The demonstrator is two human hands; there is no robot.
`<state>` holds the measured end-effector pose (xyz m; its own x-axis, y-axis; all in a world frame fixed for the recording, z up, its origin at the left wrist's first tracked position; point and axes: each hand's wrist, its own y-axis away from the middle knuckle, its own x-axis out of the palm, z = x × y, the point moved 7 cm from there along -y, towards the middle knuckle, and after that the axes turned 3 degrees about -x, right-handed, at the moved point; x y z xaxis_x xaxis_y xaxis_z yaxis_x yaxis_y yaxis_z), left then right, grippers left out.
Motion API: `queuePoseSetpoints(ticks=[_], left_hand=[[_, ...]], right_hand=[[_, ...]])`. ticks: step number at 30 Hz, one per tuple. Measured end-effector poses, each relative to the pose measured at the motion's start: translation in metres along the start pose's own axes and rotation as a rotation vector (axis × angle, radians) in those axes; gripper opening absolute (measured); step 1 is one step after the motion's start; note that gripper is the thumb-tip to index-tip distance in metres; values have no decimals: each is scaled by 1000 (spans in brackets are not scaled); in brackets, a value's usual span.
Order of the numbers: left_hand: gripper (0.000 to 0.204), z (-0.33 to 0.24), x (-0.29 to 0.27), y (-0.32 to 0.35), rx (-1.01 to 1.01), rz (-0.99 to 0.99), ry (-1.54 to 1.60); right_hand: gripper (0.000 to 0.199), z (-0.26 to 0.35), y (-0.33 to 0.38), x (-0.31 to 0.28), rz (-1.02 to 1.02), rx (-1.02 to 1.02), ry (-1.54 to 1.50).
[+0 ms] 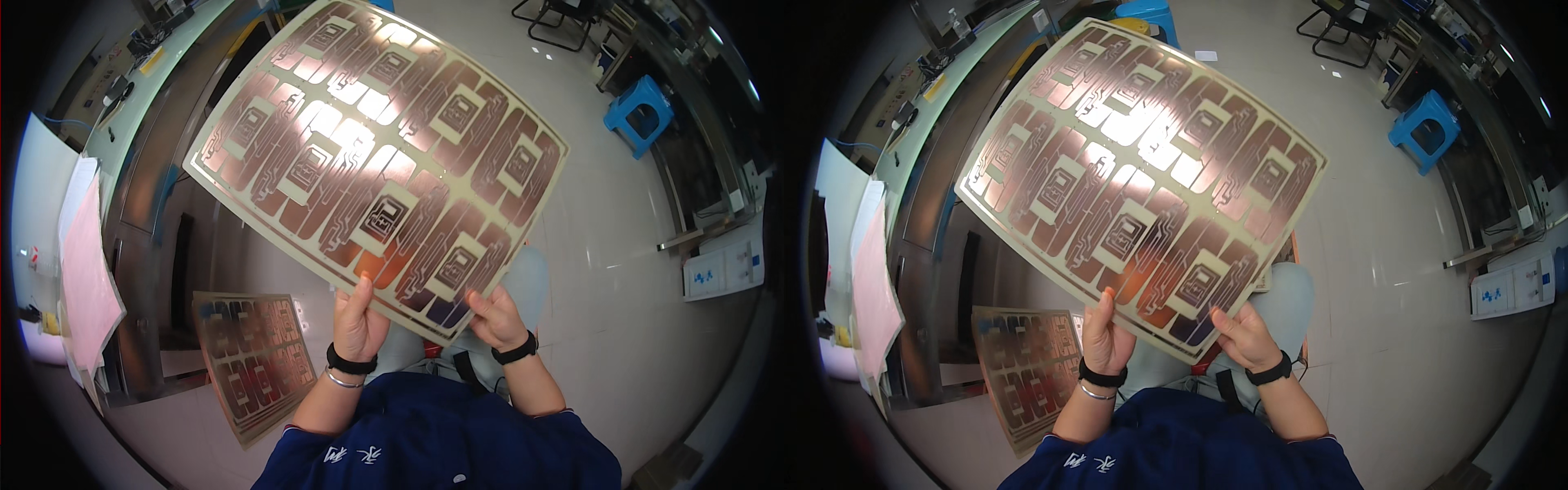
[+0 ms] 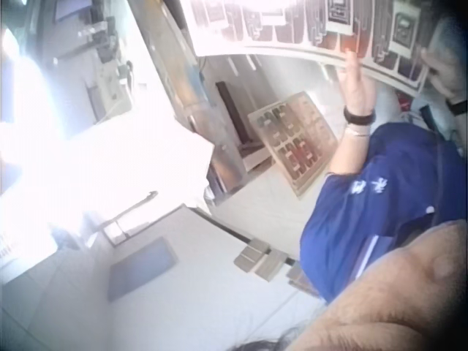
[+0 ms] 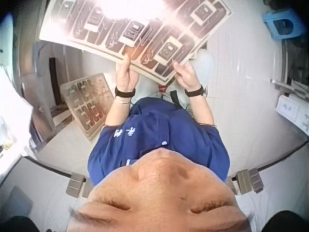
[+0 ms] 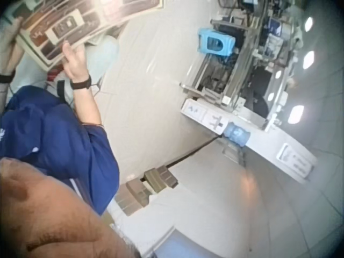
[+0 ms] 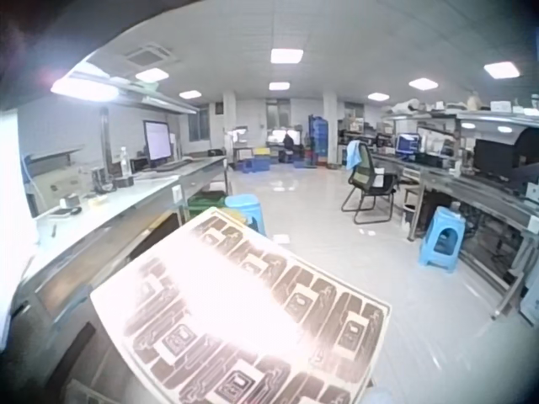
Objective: Holding and visually inspecting large flexible sheets with printed circuit patterns.
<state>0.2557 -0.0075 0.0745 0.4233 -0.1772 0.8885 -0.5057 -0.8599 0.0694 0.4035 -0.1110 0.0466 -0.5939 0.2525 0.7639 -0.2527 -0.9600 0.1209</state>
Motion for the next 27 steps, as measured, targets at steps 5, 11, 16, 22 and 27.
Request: queuePoseSetpoints(ticks=[5,11,16,22,27], left_hand=[[41,-24,-36,3,-89,-55,-219],[36,-51,-61,11,-80,-114,-261],[36,-49,-70,7,-104,-150,-430],[38,-50,-75,1,-91,-183,-673],[34,-47,-90,0,-93,-193,-625]], right_hand=[[40,34,2,-51,-77,-181,-118],[51,116,4,-79,-202,-340,116],[45,107,4,-76,-311,-213,518],[38,105,3,-67,-291,-198,642],[36,103,6,-64,-281,-207,600]])
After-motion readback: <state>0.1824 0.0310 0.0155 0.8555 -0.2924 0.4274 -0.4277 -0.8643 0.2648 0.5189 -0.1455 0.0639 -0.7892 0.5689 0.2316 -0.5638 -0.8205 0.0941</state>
